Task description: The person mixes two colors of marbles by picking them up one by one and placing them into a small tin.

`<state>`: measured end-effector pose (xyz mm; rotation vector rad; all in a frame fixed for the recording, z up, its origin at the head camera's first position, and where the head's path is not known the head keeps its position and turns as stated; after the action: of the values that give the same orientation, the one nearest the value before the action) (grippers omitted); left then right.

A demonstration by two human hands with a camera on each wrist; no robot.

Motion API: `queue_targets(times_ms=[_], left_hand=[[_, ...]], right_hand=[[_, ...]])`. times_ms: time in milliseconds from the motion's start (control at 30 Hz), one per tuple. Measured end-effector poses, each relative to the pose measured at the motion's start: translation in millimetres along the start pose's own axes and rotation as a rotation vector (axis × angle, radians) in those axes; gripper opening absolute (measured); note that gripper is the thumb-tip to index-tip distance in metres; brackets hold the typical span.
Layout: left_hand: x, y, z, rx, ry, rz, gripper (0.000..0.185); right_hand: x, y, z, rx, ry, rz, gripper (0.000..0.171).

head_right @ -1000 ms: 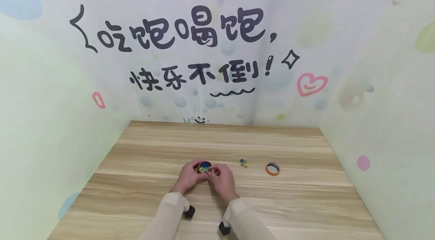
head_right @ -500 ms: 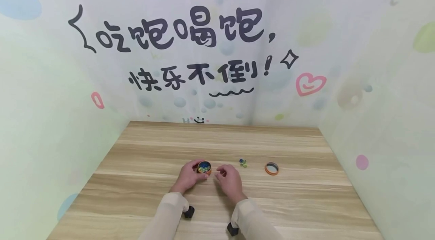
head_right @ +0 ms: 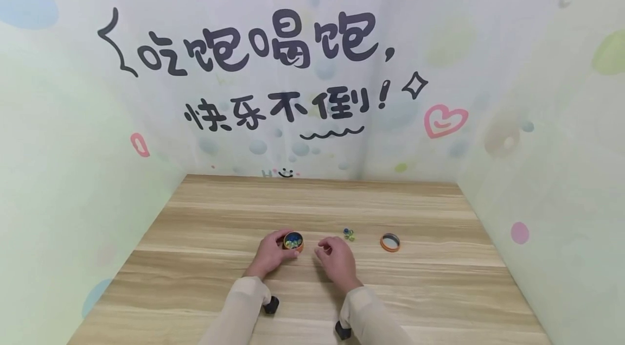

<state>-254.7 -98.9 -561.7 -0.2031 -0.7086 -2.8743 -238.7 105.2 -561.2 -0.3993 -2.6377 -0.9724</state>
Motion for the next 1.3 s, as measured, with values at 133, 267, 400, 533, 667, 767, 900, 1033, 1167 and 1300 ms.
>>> queue_targets(times_ms=[133,267,400,533,667,767,900,1033,1167,1300], left_hand=[[-0.4,-0.6,-1.6,0.004,0.005,0.004,0.064],[-0.4,-1.3,-3.5,0.002,0.004,0.008,0.063],[-0.1,-1.3,-4.1,-0.004,-0.004,0.01,0.063],[0.2,-1.2,-4.3,-0.011,0.0,0.007,0.062],[1.1,-1.5,-5.1,-0.025,0.004,0.0,0.062],[1.4,-1.8,-5.1,-0.03,0.003,-0.004,0.062],[0.9,-2.1,-5.7,-0.022,0.004,-0.004,0.062],[0.3,-1.6,-5.4,-0.021,0.01,-0.005,0.062],[0.5,-1.3,-4.6,-0.023,0.01,-0.005,0.061],[0.9,-1.5,-3.8,-0.022,-0.004,-0.001,0.061]], right_hand=[[0,4,1,-0.019,-0.002,0.011,0.014],[0,6,4,-0.026,0.012,0.035,0.016],[0,8,7,-0.04,0.008,0.061,0.016],[1,11,11,-0.073,0.004,0.085,0.017],[3,13,14,-0.098,0.012,0.106,0.019],[4,15,16,-0.105,0.014,0.12,0.02],[5,18,17,-0.111,0.012,0.14,0.021],[6,19,21,-0.13,-0.006,0.147,0.023],[8,19,25,-0.14,-0.042,0.146,0.027],[9,20,28,-0.126,-0.064,0.162,0.029]])
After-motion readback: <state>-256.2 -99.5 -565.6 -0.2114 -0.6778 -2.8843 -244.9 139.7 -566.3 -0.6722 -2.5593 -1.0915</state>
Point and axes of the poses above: each hand's wrist, its own x-axis towards the middle knuckle, its own y-axis out of the back of the hand, z = x × y, the point moved 1 cm from there along x, towards the middle knuckle, and after that the axes turned 15 degrees about z, right-handed, at the moved point
